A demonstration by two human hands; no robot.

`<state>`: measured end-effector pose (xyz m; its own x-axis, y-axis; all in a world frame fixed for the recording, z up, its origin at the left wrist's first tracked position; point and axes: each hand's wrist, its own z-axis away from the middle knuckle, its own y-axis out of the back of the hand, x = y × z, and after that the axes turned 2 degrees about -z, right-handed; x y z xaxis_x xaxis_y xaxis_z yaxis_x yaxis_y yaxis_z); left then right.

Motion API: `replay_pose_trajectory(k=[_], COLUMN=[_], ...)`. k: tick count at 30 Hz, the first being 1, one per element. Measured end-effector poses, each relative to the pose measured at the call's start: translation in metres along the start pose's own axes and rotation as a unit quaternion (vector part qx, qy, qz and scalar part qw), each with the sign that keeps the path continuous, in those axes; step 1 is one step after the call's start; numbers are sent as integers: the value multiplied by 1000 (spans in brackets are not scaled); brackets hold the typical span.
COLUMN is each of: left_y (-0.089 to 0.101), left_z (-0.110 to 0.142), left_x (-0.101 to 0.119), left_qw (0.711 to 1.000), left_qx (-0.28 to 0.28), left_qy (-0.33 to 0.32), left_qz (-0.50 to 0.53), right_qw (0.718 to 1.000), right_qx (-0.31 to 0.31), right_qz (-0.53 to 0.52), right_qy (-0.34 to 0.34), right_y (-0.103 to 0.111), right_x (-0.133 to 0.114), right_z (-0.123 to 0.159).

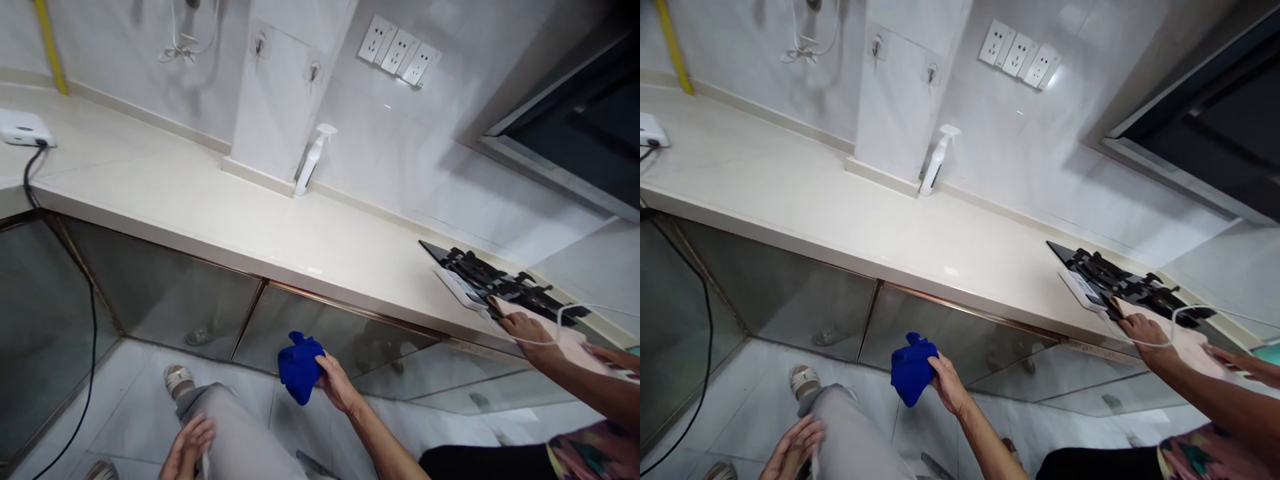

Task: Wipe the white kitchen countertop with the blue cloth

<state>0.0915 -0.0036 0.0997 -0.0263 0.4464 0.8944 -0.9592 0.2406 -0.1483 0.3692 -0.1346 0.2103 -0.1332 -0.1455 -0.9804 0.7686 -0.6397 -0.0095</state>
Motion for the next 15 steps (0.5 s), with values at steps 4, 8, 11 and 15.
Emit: replay_pose_trajectory(k=[4,8,11,15], left_y=[-62,-110,-120,-120], left_z=[40,65,61,44], left_x=[36,56,54,37], left_qw=[979,964,974,978], left_qx=[-201,-260,-212,-201], left_qy=[30,62,68,36], left_qz=[19,-10,-34,-47], right_qw=[996,999,999,993], right_qx=[5,8,43,29], right_qz=[-86,-51,1,111], right_qy=[-24,-5,12,42], right_y=[-8,-12,-7,5], right_x=[-2,3,6,3], right_z=[21,29,31,40])
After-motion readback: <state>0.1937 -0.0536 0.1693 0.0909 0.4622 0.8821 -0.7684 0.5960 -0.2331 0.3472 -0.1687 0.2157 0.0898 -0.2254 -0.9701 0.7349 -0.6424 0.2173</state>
